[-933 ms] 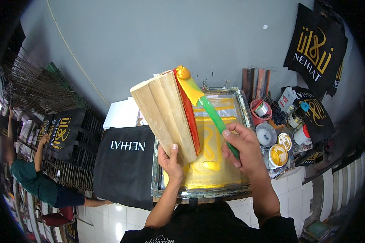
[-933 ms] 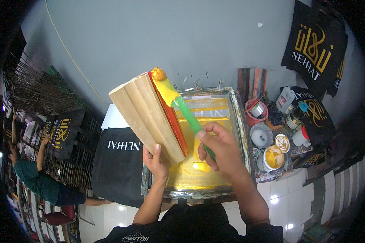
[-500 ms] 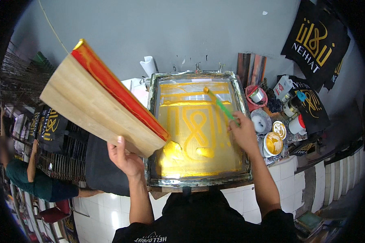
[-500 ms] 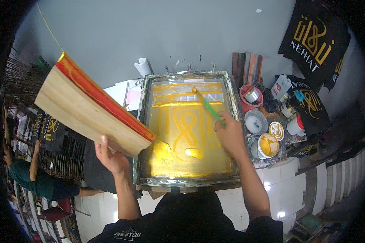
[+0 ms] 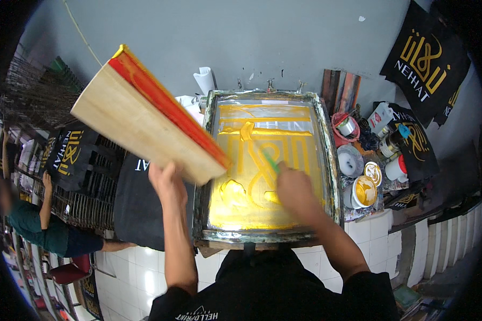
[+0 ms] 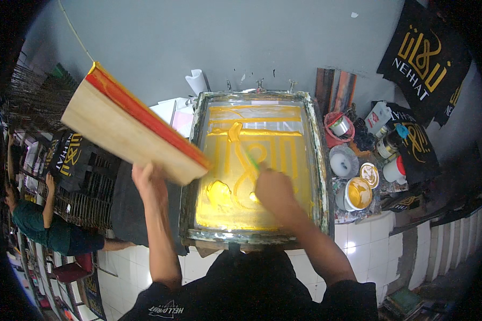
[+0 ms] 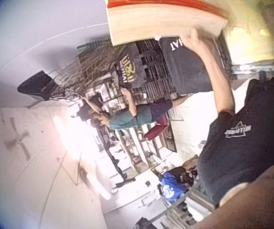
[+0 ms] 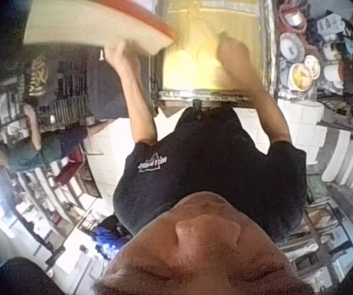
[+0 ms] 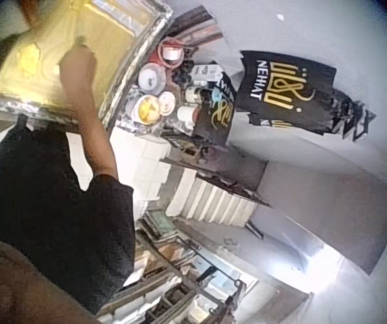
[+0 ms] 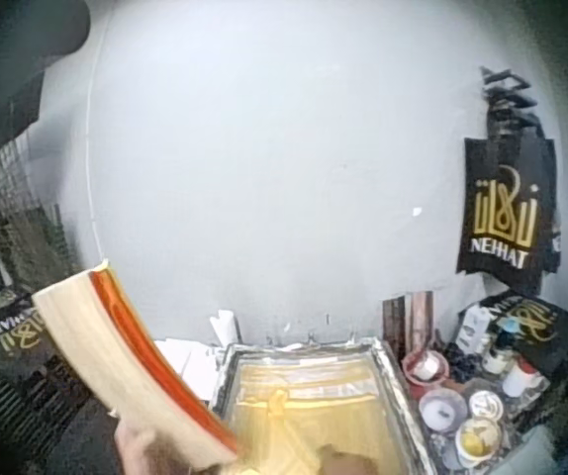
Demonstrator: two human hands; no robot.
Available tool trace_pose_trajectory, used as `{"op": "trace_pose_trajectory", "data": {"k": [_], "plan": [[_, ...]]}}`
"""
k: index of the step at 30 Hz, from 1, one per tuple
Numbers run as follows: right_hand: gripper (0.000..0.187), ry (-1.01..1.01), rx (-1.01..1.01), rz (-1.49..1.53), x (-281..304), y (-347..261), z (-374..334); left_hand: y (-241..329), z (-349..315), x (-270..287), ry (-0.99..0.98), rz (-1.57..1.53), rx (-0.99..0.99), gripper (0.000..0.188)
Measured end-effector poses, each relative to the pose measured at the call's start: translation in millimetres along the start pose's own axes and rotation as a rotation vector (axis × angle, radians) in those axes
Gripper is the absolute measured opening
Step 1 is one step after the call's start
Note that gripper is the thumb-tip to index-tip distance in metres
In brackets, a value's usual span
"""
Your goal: The person performs screen printing on black bags, placing each bag on the printing frame, lowering the screen, using a squeegee to spread gold ink, and then removing the bag to place it on a drying rack.
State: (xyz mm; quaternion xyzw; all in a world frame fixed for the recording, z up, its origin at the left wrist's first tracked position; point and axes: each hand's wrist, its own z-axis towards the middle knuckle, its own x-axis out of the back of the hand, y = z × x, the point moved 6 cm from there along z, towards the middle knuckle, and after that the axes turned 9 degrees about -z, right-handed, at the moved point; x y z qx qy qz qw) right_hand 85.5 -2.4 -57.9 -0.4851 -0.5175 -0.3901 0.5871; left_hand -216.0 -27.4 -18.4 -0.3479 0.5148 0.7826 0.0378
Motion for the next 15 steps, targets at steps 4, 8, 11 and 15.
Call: {"op": "trace_pose_trajectory", "data": {"k": [4,8,11,15], "plan": [[0.025,0.052,-0.160,0.549,17,75,-8,-48,68,-23,-0.371,-0.085,0.183,0.041],[0.029,0.128,-0.293,0.689,14,114,-2,-86,78,-42,-0.665,-0.059,0.152,0.019],[0.033,0.075,-0.295,0.746,-4,130,6,-89,65,-51,-0.857,0.028,0.002,0.023],[0.031,-0.083,-0.300,0.834,-24,141,15,-86,43,-58,-0.978,0.155,-0.090,0.032]]}}
